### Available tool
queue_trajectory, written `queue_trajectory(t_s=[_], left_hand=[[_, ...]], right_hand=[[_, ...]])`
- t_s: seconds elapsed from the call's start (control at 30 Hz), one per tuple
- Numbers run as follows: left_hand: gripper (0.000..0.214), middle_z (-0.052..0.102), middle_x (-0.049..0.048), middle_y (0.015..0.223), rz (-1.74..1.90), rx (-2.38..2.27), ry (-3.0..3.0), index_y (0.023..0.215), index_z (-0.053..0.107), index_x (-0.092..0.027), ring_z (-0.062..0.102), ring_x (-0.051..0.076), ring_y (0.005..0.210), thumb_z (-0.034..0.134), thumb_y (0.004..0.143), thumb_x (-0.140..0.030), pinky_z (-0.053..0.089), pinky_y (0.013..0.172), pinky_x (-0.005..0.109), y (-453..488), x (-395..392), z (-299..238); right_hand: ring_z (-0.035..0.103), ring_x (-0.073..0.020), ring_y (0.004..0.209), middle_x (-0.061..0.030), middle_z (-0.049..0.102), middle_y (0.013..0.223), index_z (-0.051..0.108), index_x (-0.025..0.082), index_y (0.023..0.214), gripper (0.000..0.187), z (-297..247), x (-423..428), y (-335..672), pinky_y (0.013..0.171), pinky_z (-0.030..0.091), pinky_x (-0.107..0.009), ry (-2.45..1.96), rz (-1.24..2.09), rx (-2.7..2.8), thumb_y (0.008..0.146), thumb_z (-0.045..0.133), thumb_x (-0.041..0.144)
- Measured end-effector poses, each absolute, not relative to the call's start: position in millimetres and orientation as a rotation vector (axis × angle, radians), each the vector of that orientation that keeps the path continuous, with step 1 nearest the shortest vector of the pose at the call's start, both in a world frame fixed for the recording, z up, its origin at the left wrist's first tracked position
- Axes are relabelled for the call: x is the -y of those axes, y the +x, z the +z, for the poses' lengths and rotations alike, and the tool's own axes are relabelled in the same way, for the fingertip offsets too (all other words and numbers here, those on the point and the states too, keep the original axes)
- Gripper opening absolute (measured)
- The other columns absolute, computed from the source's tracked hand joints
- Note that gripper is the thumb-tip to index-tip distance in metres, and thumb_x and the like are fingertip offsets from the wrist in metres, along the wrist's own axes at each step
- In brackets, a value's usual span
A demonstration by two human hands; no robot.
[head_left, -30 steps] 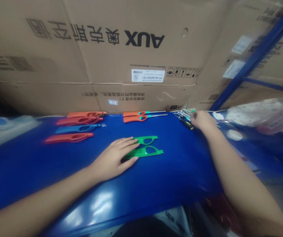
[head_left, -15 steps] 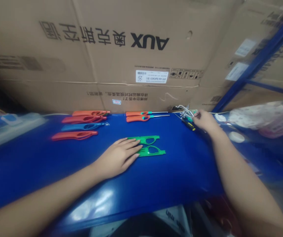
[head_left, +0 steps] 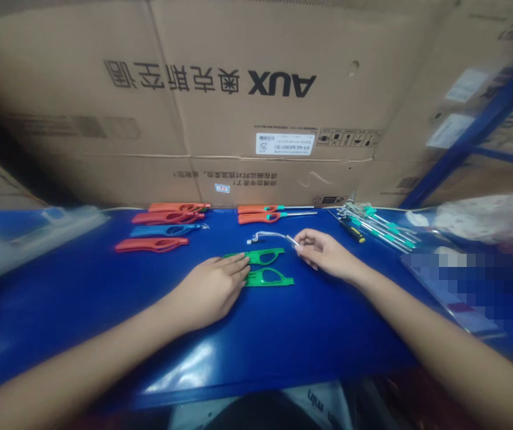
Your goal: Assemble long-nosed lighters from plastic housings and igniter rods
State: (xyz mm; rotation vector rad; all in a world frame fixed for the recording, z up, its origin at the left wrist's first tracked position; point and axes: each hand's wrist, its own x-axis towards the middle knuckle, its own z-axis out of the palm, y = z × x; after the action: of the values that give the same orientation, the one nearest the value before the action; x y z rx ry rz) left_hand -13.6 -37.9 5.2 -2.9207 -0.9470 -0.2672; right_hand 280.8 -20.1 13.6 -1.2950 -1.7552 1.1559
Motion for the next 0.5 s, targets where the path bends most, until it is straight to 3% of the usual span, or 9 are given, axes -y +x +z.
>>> queue_trajectory(t_s=[0.17,0.33,0.5], left_hand=[[0.029,0.073,0.0077,0.122,-0.729,0.959,-2.994,0.119,0.069,-0.018,0.066,0.025,0.116,0.054,0.1,-0.034,0.053,0.101,0.042,-11,31,-2],[0.017,0.07,0.0045,0.097,-1.106,1.158,-2.961,0.095,0.06,-0.018,0.066,0.019,0.092,0.068,0.092,-0.034,0.054,0.081,0.032,-12,22,-11],[0.015,0.068,0.0012,0.094,-1.233,1.141,-2.96,0.097,0.058,-0.02,0.064,0.016,0.086,0.07,0.091,-0.027,0.051,0.077,0.027,-12,23,-11]], right_hand=[[0.052,-0.0116,0.07,0.0006,0.056,0.079,0.058,0.018,0.089,0.031,8,28,277,0.066,0.043,-0.027,-1.277,1.054,1.829,0.085,0.067,0.048],[0.051,-0.0119,0.068,0.0015,0.057,0.075,0.06,0.019,0.088,0.025,14,36,274,0.065,0.041,-0.026,-1.271,0.875,1.979,0.092,0.062,0.043],[0.052,-0.0121,0.068,0.0011,0.06,0.074,0.063,0.018,0.086,0.027,16,41,271,0.064,0.041,-0.025,-1.266,0.936,2.058,0.094,0.061,0.044]])
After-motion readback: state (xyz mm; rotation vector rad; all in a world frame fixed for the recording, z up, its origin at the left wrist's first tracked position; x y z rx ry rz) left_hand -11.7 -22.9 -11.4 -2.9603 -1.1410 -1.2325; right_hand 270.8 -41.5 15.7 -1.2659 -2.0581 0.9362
